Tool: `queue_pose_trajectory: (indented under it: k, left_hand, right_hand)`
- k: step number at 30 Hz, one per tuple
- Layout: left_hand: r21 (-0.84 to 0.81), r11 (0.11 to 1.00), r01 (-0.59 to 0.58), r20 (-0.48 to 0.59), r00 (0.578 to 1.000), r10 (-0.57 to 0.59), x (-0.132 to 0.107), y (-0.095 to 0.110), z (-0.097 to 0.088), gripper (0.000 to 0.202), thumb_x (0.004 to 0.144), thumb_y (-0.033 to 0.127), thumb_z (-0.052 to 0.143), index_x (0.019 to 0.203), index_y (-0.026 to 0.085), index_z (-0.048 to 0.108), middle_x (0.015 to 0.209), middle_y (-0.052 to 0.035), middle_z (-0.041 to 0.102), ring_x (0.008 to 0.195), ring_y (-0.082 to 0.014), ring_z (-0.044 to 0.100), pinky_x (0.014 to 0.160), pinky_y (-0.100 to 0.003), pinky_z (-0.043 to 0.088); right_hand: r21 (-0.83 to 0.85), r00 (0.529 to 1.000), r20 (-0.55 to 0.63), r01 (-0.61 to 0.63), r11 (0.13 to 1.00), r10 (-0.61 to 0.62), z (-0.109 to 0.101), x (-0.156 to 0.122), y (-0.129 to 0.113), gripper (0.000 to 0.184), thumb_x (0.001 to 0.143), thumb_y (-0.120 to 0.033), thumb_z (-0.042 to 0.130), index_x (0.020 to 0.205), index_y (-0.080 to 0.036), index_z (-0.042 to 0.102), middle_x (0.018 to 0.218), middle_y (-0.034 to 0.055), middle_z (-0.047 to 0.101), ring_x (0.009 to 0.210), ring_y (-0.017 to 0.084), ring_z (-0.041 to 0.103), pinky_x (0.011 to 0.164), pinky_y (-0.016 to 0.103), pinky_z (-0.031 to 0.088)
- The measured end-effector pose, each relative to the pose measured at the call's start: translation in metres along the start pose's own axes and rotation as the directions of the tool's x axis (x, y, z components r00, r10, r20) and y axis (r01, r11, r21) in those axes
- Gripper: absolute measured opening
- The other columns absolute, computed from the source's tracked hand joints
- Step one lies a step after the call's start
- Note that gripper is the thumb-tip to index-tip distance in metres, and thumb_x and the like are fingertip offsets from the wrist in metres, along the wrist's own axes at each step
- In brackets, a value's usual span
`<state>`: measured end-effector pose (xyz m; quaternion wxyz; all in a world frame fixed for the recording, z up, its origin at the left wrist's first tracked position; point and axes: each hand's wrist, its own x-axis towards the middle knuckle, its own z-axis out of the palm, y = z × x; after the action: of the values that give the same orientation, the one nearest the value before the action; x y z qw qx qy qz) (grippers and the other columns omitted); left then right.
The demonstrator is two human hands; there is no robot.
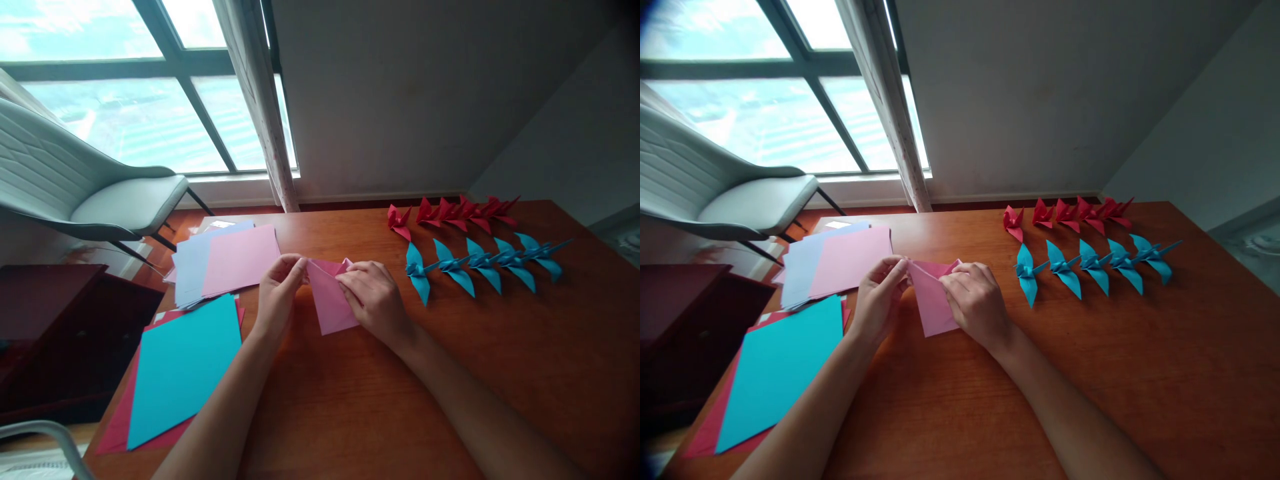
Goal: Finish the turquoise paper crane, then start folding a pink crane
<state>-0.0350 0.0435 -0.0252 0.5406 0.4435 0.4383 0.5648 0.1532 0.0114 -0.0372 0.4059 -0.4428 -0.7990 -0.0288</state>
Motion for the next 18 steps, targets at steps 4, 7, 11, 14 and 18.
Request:
queue_pose_trajectory:
  k: [4, 7, 11, 14, 18]
  left_hand:
    - [0.079, 0.992, -0.094, -0.036, 0.995, 0.097, 0.002, 0.002, -0.002, 0.018, 0.087, 0.039, 0.072, 0.09, 0.021, 0.069, 0.087, -0.0001, 0.065, 0.075, -0.0099, 0.059, 0.068, -0.021, 0.048]
    - [0.172, 0.964, -0.202, -0.004, 0.979, 0.206, 0.002, 0.011, -0.004, 0.018, 0.084, 0.036, 0.076, 0.096, 0.023, 0.073, 0.097, -0.0031, 0.069, 0.09, -0.0145, 0.063, 0.08, -0.026, 0.049]
    - [0.45, 0.726, -0.52, 0.341, 0.851, 0.399, 0.005, 0.023, -0.01, 0.016, 0.076, 0.024, 0.082, 0.091, 0.022, 0.077, 0.103, -0.007, 0.072, 0.102, -0.0212, 0.063, 0.094, -0.035, 0.048]
    - [0.502, 0.584, -0.638, 0.503, 0.765, 0.403, 0.01, 0.025, -0.015, 0.003, 0.084, 0.024, 0.076, 0.086, 0.023, 0.076, 0.097, -0.0072, 0.073, 0.094, -0.0205, 0.065, 0.088, -0.036, 0.051]
    - [0.493, 0.596, -0.634, 0.518, 0.764, 0.384, 0.012, 0.023, -0.02, 0.007, 0.087, 0.029, 0.073, 0.084, 0.022, 0.074, 0.094, -0.0077, 0.073, 0.089, -0.0198, 0.067, 0.082, -0.035, 0.054]
  right_hand:
    - [-0.011, 1.0, 0.011, 0.007, 1.0, -0.007, 0.0, 0.0, 0.0, 0.014, 0.094, -0.013, 0.059, 0.1, -0.019, 0.07, 0.094, 0.0043, 0.077, 0.099, 0.023, 0.065, 0.093, 0.04, 0.047]
    - [-0.022, 1.0, 0.017, 0.003, 1.0, -0.002, -0.003, 0.001, 0.0, 0.012, 0.093, -0.015, 0.06, 0.099, -0.02, 0.07, 0.095, 0.0041, 0.076, 0.1, 0.024, 0.064, 0.092, 0.041, 0.047]
    - [-0.023, 0.999, 0.035, 0.024, 0.999, -0.023, -0.007, 0.004, -0.001, 0.011, 0.093, -0.015, 0.06, 0.097, -0.019, 0.07, 0.095, 0.0047, 0.076, 0.103, 0.024, 0.063, 0.093, 0.041, 0.047]
    - [-0.023, 0.998, 0.042, 0.039, 0.999, -0.038, -0.009, 0.005, -0.001, 0.013, 0.094, -0.014, 0.059, 0.098, -0.019, 0.071, 0.096, 0.0053, 0.076, 0.103, 0.024, 0.063, 0.093, 0.041, 0.048]
    - [-0.024, 0.999, 0.035, 0.034, 0.999, -0.033, -0.009, 0.005, 0.001, 0.014, 0.094, -0.015, 0.059, 0.099, -0.02, 0.071, 0.097, 0.0053, 0.076, 0.104, 0.024, 0.064, 0.093, 0.041, 0.048]
